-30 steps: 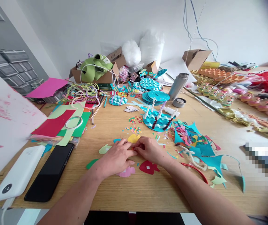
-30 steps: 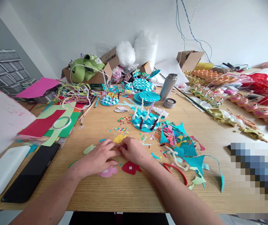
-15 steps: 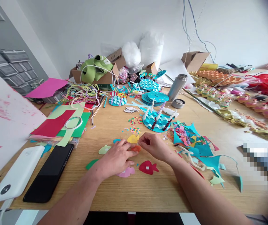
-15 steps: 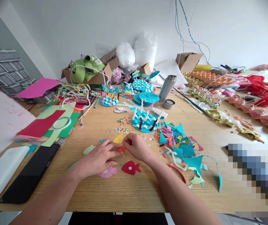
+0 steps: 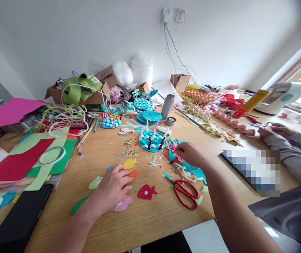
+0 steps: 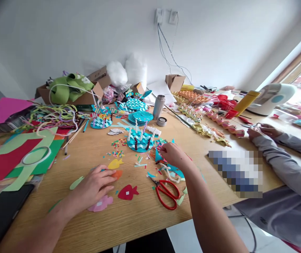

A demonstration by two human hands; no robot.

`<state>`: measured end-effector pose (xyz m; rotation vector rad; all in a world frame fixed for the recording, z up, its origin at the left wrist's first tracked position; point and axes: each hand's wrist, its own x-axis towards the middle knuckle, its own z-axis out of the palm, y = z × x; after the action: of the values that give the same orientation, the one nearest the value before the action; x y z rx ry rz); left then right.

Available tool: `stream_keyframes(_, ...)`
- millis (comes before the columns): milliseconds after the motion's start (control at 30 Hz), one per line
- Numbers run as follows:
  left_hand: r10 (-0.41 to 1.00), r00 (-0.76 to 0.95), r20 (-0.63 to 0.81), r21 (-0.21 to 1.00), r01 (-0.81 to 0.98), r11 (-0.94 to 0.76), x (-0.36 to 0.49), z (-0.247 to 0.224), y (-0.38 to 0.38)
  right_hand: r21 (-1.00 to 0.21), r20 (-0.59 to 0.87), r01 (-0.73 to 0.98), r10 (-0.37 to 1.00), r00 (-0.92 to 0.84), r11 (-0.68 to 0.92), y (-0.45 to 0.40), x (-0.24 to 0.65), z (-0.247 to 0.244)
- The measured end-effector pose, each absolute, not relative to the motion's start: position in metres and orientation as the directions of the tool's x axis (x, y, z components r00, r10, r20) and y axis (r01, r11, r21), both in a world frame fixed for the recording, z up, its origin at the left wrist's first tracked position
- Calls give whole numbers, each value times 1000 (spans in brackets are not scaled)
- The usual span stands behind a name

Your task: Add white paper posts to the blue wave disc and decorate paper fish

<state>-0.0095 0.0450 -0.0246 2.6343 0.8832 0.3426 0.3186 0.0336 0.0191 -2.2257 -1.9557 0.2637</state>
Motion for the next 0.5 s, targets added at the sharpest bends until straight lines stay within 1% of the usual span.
stream_keyframes(100,620,770,153,393,528,-753,-10,-28,46,-235,-38,947,975,218,-221,33,335,9)
stream_keyframes(233,622,766,165,406,522,-750,-9,-30,46,-295,-36,899,944,328,-323,33,345,4)
stream_keyframes(333,615,770,166,409,514,-754,-8,-30,47,-311,-11,889,936,351,-337,31,350,4)
stream_keyframes(500,616,772,158,394,522,-756,-8,-29,47,-276,38,907,939,342,-319,26,352,4)
